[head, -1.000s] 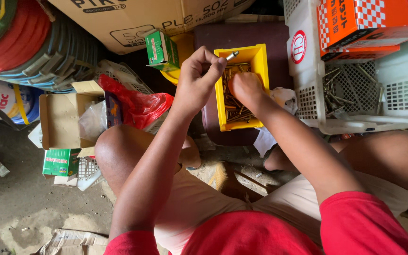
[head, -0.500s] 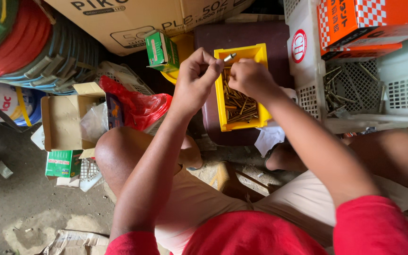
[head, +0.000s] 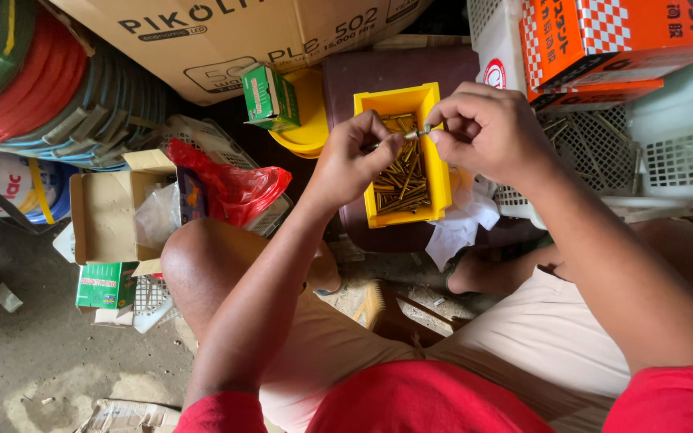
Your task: The person sits on the floor and repeatedly picks small brass-colored metal pieces from a yellow container. They insert each piece into a white cylindrical object held in the left hand, then place the assembled item into a white plastic basket to the right.
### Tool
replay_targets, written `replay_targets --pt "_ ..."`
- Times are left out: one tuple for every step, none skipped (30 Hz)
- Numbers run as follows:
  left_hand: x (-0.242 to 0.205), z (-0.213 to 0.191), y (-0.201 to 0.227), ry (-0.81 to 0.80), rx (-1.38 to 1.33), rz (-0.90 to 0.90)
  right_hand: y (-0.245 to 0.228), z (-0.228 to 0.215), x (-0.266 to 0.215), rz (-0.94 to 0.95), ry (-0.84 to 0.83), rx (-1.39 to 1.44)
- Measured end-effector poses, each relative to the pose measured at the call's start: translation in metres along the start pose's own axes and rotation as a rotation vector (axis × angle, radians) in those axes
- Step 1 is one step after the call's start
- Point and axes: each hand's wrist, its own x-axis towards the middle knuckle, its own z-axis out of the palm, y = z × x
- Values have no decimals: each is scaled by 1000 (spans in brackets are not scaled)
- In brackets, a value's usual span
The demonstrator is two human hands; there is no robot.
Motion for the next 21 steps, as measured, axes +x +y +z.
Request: replay_targets --pt "0 1 1 0 2 0 -1 -1 -1 0 1 2" --pt "-1 2 2 -6 18 -14 -1 -1 -2 -7 2 6" --pt "-2 3 3 -11 33 -28 -2 -1 -3 -14 4 11" --pt "-1 3 1 -10 35 -31 -2 -1 -4 -13 3 14" --pt "-1 3 -1 -10 31 -36 -1 -1 -5 -16 2 10" --pt "1 4 -3 -13 27 -38 0 -2 -6 -19 3 3" --pt "0 4 -2 -14 27 -39 0 -1 -7 -18 4 3" --pt "0 5 -2 -21 30 -44 0 -1 -9 -25 1 -2" --pt "0 5 -1 -27 32 -49 0 -1 -10 -32 -2 -6" --pt "0 5 -1 -27 33 -50 0 -1 -10 -32 -3 -5" --pt "0 5 -1 -33 41 -51 0 0 -11 -33 -7 -6" --pt "0 5 -1 -41 50 -53 0 0 -12 -34 -11 -7" --pt "-1 5 -2 -41 51 -55 1 1 -13 -33 -11 -5" --pt "0 5 -2 -41 65 -57 1 2 -14 -45 -1 -16" --pt "0 4 -3 -42 80 -59 2 2 -15 -57 10 -28" --pt "0 5 -2 -41 81 -59 1 2 -16 -58 11 -28" --pt "-1 6 -2 -39 87 -60 -1 2 -17 -69 18 -41" --pt "-2 6 -1 -36 93 -63 -2 2 -18 -80 25 -53" --pt "-2 7 -2 -35 94 -64 -3 1 -16 -80 24 -51" --pt "-2 8 -3 -30 98 -65 -4 1 -15 -76 26 -58" --pt "-3 10 -4 -25 101 -67 -4 1 -15 -72 28 -64"
